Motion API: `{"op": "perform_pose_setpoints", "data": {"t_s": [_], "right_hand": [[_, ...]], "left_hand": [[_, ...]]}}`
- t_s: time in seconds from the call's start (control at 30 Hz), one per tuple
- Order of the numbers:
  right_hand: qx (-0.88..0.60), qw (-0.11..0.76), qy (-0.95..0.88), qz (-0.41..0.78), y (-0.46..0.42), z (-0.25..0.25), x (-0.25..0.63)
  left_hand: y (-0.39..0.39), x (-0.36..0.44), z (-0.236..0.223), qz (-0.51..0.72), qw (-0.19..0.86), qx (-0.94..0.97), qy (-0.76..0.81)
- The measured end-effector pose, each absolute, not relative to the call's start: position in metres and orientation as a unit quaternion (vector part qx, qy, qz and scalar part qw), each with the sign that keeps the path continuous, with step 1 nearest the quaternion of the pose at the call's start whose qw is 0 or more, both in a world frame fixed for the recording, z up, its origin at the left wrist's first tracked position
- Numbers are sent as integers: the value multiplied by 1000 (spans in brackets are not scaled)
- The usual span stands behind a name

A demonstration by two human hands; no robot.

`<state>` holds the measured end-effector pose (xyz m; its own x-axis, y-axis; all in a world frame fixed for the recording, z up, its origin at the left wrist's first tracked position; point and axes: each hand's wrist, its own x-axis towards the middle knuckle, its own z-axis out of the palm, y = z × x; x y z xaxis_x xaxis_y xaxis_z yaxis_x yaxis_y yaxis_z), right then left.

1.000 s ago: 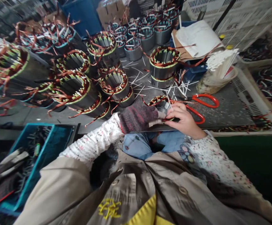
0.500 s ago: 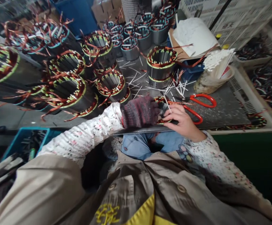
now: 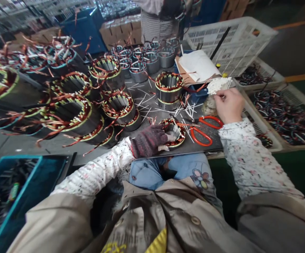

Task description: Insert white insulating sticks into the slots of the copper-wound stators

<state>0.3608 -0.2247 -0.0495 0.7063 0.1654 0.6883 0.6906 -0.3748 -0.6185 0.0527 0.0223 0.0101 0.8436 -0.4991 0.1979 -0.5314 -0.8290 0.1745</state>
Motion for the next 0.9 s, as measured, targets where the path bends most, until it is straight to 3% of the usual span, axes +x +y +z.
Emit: {"op": "perform_pose_setpoints", "data": {"t_s": [0.1,0.27,0.4,0.57,0.9], "right_hand": [[-791,491,-266,-252,-229,-44,353],[-716,624,-254,-181,-241,-19,277],[-735,533,-348,-234,-246,-17,182],[-612,507,-578,-187,-255,-48,122],[-665,556,-497,-44,-223,-57,135]], "left_hand": [[15,50,0,87,185,950,-236],[2,38,-26,176,172,958,-146],[-4,35,-39,295,125,932,-170],[-5,38,-40,341,109,919,-163],[-24,38,-43,329,175,924,-88]]}}
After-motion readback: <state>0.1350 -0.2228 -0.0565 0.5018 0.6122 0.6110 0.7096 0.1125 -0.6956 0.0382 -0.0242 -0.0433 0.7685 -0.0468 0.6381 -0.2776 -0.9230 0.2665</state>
